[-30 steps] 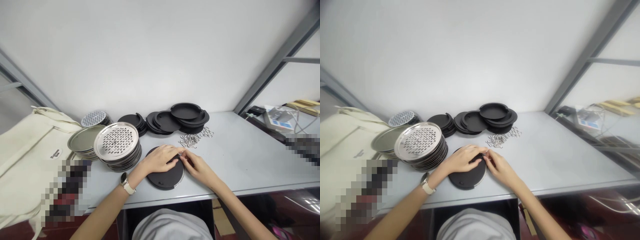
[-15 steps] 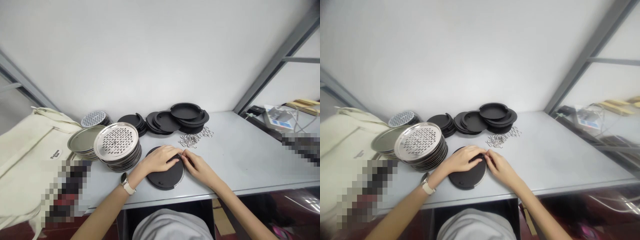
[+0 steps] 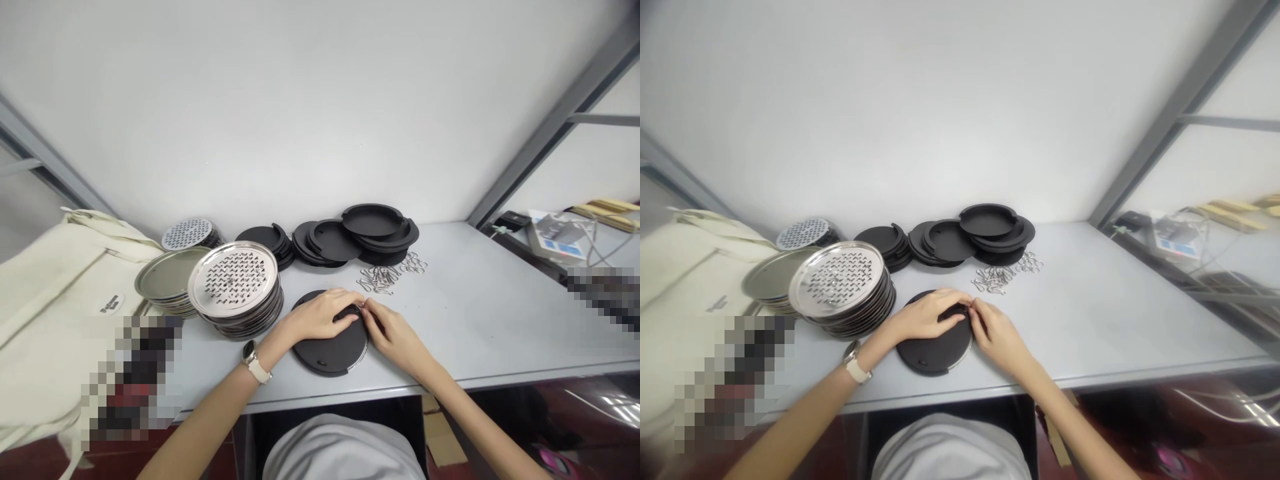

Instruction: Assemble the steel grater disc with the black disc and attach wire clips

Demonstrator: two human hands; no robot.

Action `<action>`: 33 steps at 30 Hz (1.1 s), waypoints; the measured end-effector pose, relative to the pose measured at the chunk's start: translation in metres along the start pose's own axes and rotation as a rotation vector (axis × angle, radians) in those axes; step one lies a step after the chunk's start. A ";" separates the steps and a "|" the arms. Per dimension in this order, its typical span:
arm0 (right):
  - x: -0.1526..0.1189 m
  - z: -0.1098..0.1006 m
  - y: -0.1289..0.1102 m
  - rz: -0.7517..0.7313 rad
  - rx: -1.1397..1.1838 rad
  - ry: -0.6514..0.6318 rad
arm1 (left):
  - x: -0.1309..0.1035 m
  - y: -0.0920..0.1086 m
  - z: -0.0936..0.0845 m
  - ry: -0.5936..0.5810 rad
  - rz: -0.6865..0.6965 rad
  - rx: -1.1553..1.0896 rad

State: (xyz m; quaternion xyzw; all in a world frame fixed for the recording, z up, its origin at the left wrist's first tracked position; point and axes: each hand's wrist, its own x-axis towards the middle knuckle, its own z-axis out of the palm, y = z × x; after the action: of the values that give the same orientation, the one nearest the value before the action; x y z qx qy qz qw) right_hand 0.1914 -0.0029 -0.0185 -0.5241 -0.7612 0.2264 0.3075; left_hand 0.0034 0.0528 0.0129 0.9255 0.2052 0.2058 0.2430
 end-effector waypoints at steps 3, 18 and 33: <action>-0.001 0.001 -0.002 0.001 -0.014 0.008 | 0.000 0.000 0.000 0.005 -0.017 -0.013; -0.002 0.005 -0.004 0.025 -0.102 0.040 | 0.001 -0.004 0.002 -0.008 -0.030 -0.095; -0.002 0.007 -0.012 0.077 -0.159 0.068 | 0.000 -0.008 0.004 -0.016 -0.026 -0.154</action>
State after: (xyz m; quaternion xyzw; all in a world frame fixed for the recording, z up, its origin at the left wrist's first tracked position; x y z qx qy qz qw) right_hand 0.1786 -0.0097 -0.0159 -0.5832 -0.7451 0.1590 0.2819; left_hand 0.0034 0.0581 0.0051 0.9029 0.1988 0.2105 0.3178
